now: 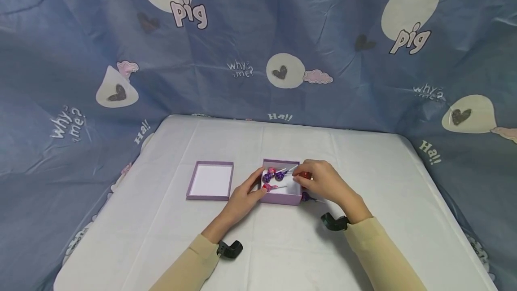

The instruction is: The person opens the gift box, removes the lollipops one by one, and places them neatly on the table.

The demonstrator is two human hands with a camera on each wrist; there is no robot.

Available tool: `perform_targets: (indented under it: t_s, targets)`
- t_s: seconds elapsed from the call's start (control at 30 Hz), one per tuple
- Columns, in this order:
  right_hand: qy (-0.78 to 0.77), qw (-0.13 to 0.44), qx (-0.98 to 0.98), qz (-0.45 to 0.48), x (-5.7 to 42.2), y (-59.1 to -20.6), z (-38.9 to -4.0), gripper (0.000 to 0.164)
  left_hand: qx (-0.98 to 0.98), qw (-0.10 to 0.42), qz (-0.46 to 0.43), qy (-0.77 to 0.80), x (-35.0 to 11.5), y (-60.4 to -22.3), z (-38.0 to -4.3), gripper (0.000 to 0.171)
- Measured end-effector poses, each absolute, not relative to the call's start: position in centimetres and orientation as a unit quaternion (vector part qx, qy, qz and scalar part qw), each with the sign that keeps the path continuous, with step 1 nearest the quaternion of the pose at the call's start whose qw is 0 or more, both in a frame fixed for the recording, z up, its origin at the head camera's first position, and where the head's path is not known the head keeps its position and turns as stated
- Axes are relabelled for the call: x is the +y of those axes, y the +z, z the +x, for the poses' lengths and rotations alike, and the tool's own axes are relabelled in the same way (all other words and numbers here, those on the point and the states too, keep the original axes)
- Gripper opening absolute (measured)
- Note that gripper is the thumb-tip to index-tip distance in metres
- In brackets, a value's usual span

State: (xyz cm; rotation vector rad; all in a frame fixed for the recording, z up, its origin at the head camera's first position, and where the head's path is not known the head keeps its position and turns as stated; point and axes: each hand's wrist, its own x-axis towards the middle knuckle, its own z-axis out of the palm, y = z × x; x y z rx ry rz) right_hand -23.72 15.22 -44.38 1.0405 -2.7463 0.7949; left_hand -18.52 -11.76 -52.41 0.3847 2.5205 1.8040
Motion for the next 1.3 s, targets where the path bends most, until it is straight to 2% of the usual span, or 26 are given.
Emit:
perform_targets:
  t_s: [0.6, 0.87, 1.3]
  targets:
    - [0.28, 0.014, -0.891, 0.357, 13.2, -44.6, -24.3, 0.012, 0.813, 0.003, 0.116, 0.571, -11.8, -52.3, -18.5, 0.063]
    - [0.269, 0.012, -0.889, 0.37, 12.3, -45.5, -24.2, 0.011, 0.805, 0.012, 0.114, 0.581, -11.3, -49.8, -17.1, 0.061]
    - [0.267, 0.022, -0.88, 0.393, 11.0, -45.5, -24.5, 0.009, 0.808, 0.007, 0.123, 0.576, -12.0, -52.5, -18.5, 0.062]
